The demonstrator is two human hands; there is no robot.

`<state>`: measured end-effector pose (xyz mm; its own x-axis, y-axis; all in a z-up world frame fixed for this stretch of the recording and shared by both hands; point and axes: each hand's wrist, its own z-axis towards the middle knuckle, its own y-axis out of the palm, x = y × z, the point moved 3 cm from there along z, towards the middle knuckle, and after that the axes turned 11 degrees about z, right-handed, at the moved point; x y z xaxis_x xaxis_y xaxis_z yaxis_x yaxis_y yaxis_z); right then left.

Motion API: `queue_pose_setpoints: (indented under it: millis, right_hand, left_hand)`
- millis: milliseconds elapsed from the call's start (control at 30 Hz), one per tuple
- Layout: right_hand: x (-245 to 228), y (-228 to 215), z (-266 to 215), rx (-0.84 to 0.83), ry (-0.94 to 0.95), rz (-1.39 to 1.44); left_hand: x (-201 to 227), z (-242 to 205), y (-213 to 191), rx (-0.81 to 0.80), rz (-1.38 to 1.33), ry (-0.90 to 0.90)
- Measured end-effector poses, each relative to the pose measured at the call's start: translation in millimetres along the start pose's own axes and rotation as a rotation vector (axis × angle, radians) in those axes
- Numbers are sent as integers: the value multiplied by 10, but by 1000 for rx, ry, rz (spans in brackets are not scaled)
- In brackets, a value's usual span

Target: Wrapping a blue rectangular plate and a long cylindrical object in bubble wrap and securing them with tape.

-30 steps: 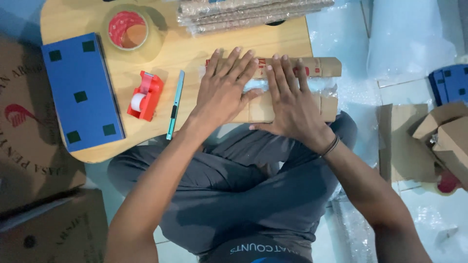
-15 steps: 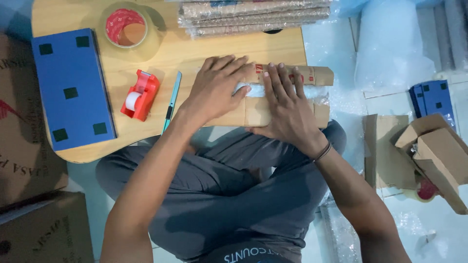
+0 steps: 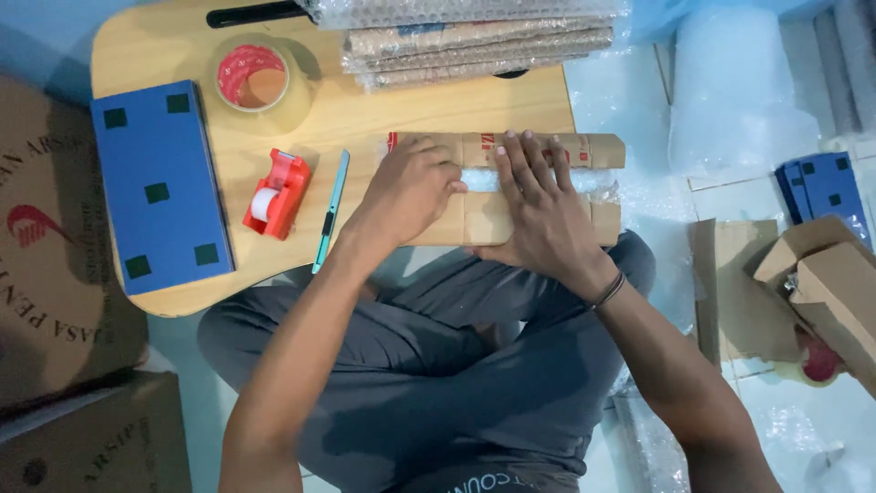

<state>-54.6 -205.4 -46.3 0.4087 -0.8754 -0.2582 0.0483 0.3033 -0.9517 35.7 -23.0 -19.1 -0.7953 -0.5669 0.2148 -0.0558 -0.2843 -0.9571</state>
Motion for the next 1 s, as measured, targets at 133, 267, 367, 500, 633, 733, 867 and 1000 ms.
queue_pose_setpoints:
  millis: [133,267,367,500,633,733,867,1000]
  right_hand:
    - [10,-6,7,8,-10,-32]
    - [11,-3,5,34,-13,-17]
    - [-6,-16,12,50,-15,-22]
    - [2,-15,-4,56,-5,12]
    - [3,-37,6,41,-8,27]
    - [21,-14,5,53,3,27]
    - [16,-10,-3,37,13,21]
    - [2,-41,14,29,14,14]
  left_hand:
    - [74,-85,-44,-19,22,34]
    - [213,-171,-219,-18,38,-12]
    - [226,-210,-88,-53,103,-19]
    - [278,-181,-137,-164,139,-22]
    - [296,-122,-80,-240,143,-16]
    - [264,-78,-3,-235,152,-42]
    - [263,-2,81,-258,223,-67]
    - [310,24,-23,-310,229,-67]
